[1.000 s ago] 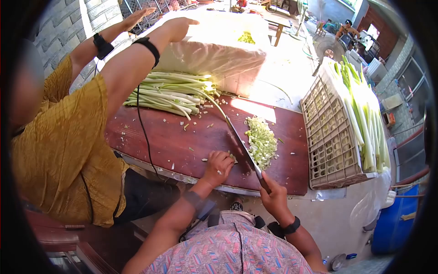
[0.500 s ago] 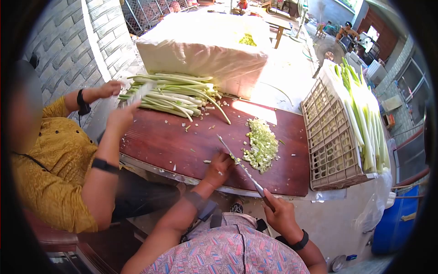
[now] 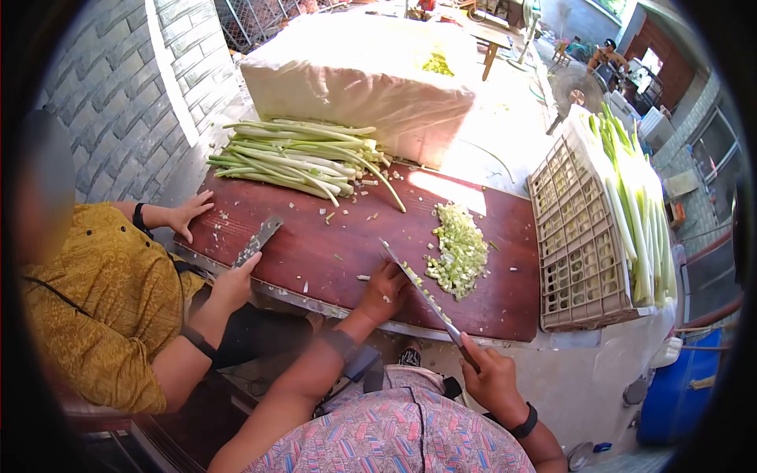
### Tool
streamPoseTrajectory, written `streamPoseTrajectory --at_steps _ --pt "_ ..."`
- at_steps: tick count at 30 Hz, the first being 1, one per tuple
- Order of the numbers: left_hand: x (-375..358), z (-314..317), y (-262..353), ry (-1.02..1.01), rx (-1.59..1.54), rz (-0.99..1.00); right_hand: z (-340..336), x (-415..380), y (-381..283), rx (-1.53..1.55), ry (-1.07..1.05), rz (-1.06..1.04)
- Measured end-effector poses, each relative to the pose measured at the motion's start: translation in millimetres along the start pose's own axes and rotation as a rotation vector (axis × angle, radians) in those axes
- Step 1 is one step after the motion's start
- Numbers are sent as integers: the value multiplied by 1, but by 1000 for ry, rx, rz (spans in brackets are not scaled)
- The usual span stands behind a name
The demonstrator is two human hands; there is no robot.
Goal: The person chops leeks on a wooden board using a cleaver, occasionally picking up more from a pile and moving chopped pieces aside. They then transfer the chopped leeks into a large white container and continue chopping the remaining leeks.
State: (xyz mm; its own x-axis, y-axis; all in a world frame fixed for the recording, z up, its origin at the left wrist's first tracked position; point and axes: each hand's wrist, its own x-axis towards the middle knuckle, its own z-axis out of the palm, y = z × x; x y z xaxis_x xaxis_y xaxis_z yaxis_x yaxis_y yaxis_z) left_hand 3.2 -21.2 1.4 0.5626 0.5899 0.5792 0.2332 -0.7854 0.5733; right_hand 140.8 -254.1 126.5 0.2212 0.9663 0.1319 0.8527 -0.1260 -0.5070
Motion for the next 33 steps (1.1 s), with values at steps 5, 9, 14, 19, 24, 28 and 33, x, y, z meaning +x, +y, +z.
streamPoseTrajectory --at_steps 5,9,14,19,24,28,33 --pt "-1 4 -4 28 0 18 1 4 -2 -41 -64 38" --pt "-4 6 -7 13 35 -1 18 23 4 -46 -59 33" --pt "-5 0 1 -40 57 -19 56 40 31 207 63 59" --pt "-4 -1 4 12 -22 22 58 34 40 368 117 186" --pt "-10 1 -2 -45 10 -38 28 11 25 242 80 89" --pt "-8 4 -8 -1 -8 42 10 1 8 163 0 62" --pt "-9 6 -10 7 32 87 10 9 4 103 -61 88"
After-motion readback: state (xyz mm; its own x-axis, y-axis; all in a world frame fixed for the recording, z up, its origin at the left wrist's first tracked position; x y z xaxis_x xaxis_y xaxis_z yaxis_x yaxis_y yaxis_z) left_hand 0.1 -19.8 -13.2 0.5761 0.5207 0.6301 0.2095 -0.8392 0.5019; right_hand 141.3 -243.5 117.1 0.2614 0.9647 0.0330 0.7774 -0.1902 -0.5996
